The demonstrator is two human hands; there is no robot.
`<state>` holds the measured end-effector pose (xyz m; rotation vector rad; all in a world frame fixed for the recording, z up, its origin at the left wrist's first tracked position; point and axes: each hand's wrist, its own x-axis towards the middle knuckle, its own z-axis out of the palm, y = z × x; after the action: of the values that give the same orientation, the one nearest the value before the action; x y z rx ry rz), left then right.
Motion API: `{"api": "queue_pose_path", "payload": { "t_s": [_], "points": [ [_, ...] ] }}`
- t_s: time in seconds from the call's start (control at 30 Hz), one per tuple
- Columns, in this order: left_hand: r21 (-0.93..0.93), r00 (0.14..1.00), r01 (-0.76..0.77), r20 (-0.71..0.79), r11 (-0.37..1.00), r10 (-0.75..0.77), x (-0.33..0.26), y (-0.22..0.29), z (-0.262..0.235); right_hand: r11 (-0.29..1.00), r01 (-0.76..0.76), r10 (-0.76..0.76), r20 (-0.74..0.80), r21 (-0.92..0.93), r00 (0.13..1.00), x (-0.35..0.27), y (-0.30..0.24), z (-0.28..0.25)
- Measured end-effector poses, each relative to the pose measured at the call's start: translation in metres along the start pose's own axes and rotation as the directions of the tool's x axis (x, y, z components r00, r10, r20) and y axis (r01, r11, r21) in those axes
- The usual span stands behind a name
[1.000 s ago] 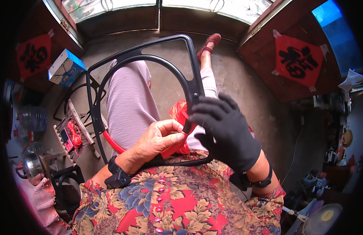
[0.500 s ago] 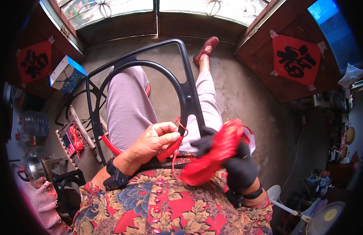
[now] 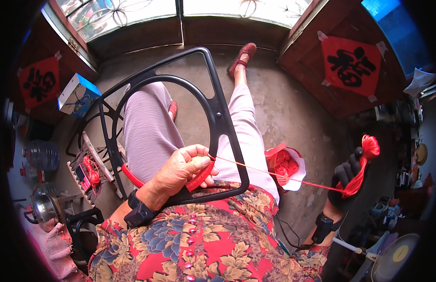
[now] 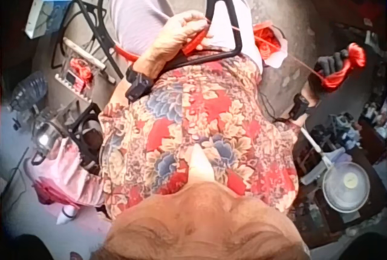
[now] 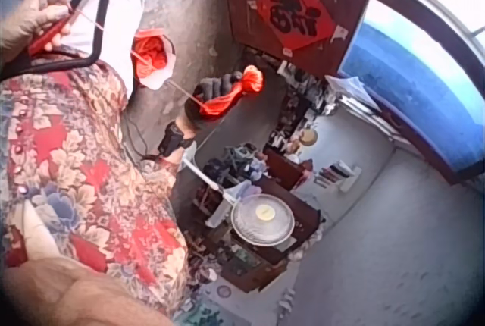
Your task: Wrapping red thread or cord tightly around a black circular frame.
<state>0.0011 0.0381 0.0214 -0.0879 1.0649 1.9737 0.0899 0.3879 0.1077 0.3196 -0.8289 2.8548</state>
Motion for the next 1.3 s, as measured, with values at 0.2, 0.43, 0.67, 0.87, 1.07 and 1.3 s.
{"api": "queue_pose_path", "payload": {
  "t_s": [0.2, 0.43, 0.67, 0.87, 1.07, 1.3],
  "points": [
    [-0.049, 0.999, -0.032, 0.012, 0.998, 0.032, -0.001, 0.0, 0.002, 0.821, 0.11, -0.227, -0.145, -0.56, 0.963, -0.006, -0.028, -0.046],
    [-0.034, 0.999, -0.038, -0.006, 0.999, 0.038, 0.001, -0.002, 0.0, 0.773, -0.119, -0.181, -0.397, -0.623, 0.9, 0.041, -0.02, -0.065],
    [0.207, 0.975, -0.213, -0.009, 0.955, 0.22, 0.004, -0.012, -0.004, -0.114, 0.15, 0.073, 0.142, -0.982, 0.987, 0.098, 0.106, 0.035],
    [0.342, 0.896, -0.4, -0.046, 0.85, 0.441, 0.011, -0.026, -0.006, -0.434, 0.852, 0.688, 0.503, -0.293, 0.524, 0.116, 0.196, 0.08],
    [0.253, 0.904, -0.401, -0.05, 0.881, 0.425, 0.003, -0.021, -0.006, -0.289, 0.828, 0.756, 0.416, -0.48, 0.505, 0.116, 0.206, 0.08],
    [0.126, 0.956, -0.291, 0.082, 0.948, 0.283, 0.004, -0.017, -0.005, -0.256, 0.65, 0.72, 0.308, -0.715, 0.622, 0.083, 0.146, 0.09]
  ]
}}
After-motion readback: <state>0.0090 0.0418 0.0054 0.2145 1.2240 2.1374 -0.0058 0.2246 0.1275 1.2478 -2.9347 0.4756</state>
